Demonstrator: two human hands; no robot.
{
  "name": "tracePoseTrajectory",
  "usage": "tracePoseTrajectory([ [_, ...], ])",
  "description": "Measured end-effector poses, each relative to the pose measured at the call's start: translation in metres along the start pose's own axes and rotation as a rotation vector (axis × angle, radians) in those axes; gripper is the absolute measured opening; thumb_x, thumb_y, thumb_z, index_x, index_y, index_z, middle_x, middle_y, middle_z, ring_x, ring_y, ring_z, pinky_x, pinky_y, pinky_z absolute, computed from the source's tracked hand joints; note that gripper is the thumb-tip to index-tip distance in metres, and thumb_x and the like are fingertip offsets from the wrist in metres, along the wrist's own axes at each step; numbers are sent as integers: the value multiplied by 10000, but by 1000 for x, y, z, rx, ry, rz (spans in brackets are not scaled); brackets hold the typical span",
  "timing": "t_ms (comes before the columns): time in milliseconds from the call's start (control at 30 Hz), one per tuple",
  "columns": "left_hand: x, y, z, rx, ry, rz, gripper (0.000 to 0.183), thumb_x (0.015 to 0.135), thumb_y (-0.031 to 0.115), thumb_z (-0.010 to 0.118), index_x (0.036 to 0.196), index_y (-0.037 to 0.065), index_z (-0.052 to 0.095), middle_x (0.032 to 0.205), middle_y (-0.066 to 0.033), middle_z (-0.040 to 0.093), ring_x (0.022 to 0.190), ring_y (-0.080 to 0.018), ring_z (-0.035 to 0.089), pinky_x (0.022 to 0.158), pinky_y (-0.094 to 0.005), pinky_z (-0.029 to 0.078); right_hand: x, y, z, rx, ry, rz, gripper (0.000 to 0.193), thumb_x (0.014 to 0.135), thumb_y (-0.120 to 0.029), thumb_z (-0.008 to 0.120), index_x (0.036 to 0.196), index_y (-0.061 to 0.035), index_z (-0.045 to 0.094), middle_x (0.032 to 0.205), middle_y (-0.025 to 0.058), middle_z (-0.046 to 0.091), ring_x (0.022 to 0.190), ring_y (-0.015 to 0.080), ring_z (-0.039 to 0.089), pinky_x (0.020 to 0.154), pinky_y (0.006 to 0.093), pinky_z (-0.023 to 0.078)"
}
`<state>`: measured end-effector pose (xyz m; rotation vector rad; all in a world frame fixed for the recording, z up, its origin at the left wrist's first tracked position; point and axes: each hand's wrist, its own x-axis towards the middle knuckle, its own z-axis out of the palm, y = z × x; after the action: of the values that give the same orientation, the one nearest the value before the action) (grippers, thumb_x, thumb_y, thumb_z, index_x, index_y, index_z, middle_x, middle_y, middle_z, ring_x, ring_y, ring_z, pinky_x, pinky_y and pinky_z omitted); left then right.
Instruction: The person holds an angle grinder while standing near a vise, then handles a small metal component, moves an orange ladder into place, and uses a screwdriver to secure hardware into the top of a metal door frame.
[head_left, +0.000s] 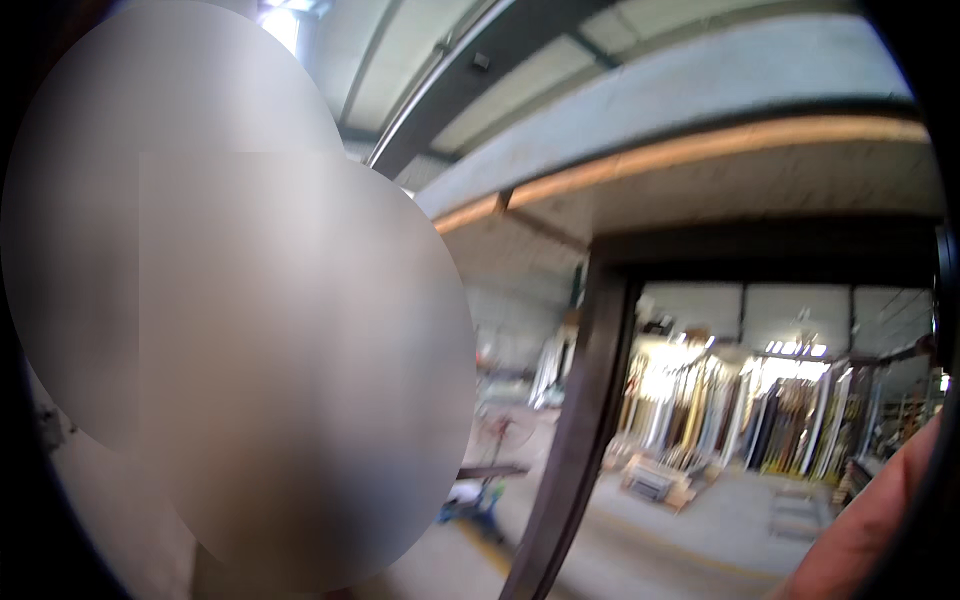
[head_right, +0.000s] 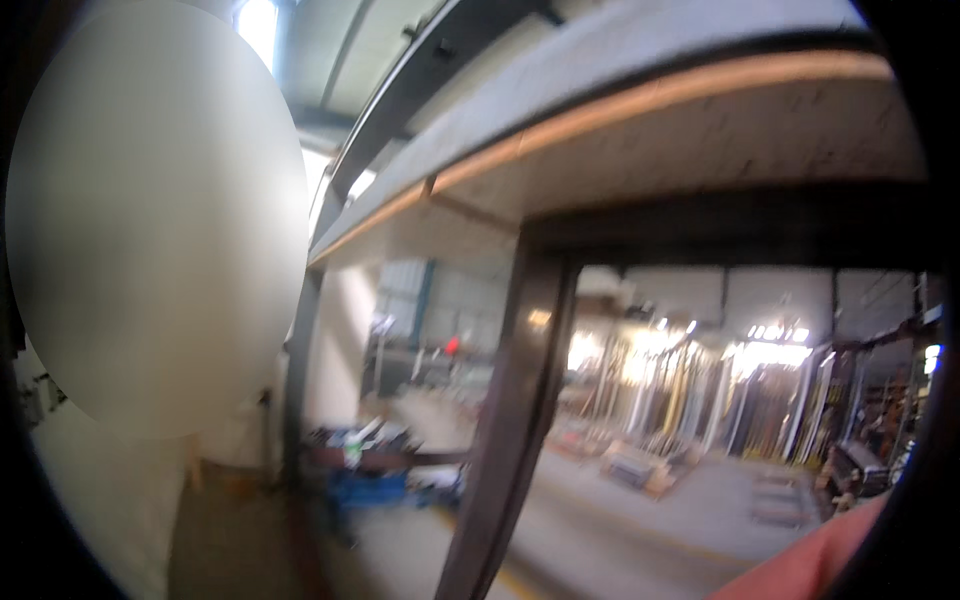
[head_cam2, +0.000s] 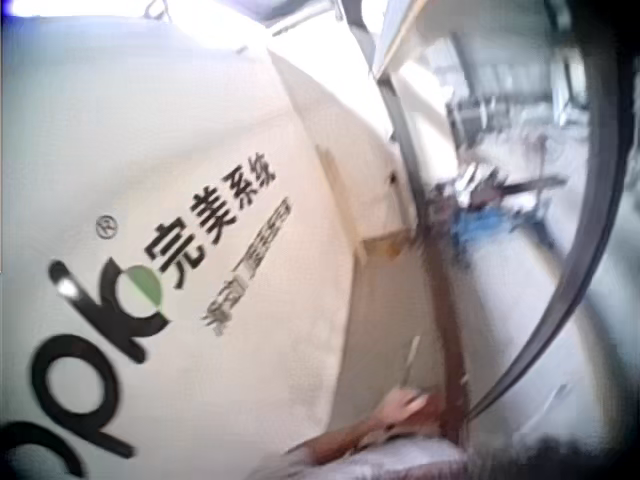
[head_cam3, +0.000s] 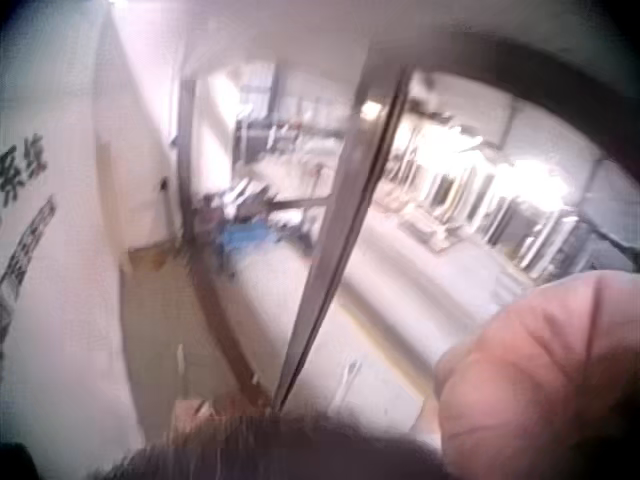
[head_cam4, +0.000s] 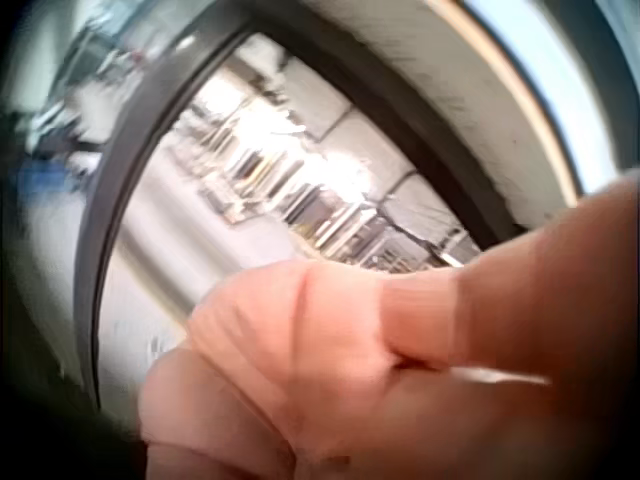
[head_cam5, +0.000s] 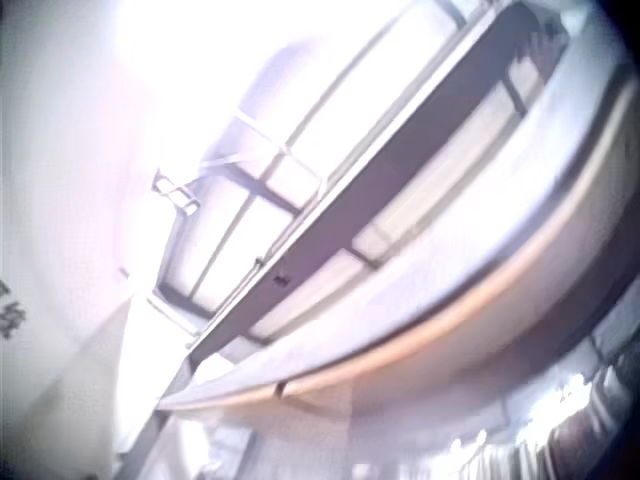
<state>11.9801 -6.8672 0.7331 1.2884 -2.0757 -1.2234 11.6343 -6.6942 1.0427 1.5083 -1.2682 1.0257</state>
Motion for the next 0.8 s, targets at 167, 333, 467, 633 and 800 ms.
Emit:
tracePoseTrajectory([
  [167,30,-17,10,95,139,296,360,899,277,608,725,-37,582,630,-216,574,519,-254,532,525,-437,452,-10,15,23,17,51,-33,541,837,-171,730,1279,31,493,1200,202,582,1084,324,591,946,404,469],
  [333,48,25,-1,-140,46,177,265,885,212,660,779,-31,666,591,-139,562,550,-113,561,513,-331,468,-21,16,40,61,55,-35,572,829,-178,740,1293,34,480,1212,213,576,1095,334,587,954,409,464],
  [467,43,38,12,-149,72,468,260,881,150,640,703,-37,605,562,-146,504,507,-145,491,510,-331,446,-21,7,24,74,56,-34,598,824,-183,749,1304,37,469,1222,221,572,1103,342,584,960,413,461],
  [633,51,73,-15,-201,136,500,227,901,119,607,750,-51,610,605,-102,565,568,-101,508,523,-309,445,-28,-2,53,232,177,-21,630,816,-190,759,1317,41,455,1234,232,566,1113,353,580,968,418,456],
  [800,74,140,-25,-763,24,476,371,965,244,562,742,-39,651,682,-87,620,659,-151,549,634,-306,460,-59,-61,106,614,69,44,662,809,-197,770,1331,45,442,1247,242,560,1123,363,576,976,424,452],
])
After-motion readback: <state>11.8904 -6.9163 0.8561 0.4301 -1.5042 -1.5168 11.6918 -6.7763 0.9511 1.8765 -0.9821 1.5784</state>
